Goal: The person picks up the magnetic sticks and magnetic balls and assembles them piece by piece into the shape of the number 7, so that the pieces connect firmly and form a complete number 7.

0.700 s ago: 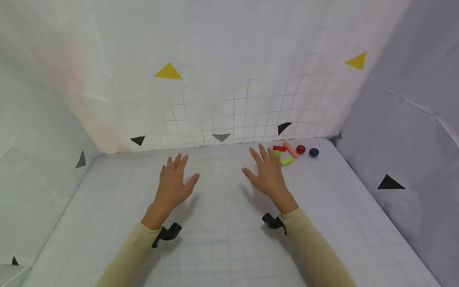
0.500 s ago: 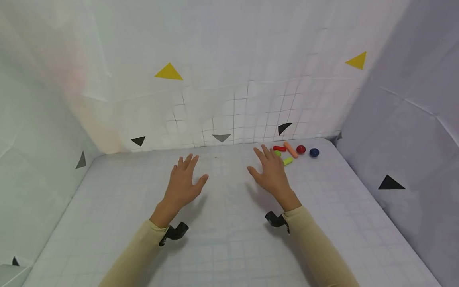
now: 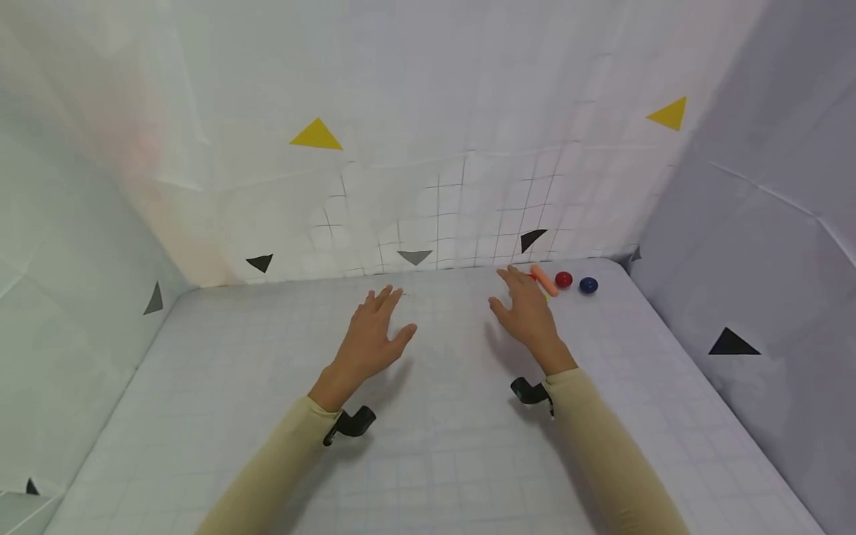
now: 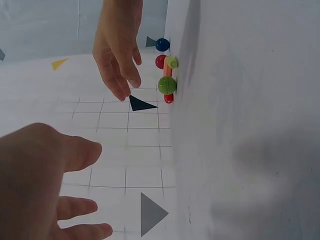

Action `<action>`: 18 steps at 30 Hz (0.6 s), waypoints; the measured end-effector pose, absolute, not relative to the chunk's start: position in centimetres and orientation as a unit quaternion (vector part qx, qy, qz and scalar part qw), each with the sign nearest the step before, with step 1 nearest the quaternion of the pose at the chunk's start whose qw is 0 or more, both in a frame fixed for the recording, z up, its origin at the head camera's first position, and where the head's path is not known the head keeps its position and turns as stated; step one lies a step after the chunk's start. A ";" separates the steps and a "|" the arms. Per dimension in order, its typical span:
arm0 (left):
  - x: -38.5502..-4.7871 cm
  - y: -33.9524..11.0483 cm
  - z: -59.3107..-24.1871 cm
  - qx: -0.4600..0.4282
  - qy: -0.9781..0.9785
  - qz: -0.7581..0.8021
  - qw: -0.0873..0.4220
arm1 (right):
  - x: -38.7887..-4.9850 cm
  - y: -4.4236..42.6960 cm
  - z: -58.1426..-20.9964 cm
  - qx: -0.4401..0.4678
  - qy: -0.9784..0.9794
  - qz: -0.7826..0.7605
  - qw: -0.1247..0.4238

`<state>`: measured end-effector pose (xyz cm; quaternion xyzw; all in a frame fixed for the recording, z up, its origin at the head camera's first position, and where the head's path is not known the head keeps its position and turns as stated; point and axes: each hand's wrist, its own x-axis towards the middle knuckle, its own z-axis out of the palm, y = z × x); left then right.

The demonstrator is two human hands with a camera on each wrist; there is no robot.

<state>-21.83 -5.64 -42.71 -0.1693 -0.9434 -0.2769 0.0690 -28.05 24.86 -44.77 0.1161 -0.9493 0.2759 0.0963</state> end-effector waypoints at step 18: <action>-23.6 -2.1 -43.0 -0.212 -0.928 -0.304 0.027 | -32.2 27.6 -46.3 0.045 -0.961 0.267 0.059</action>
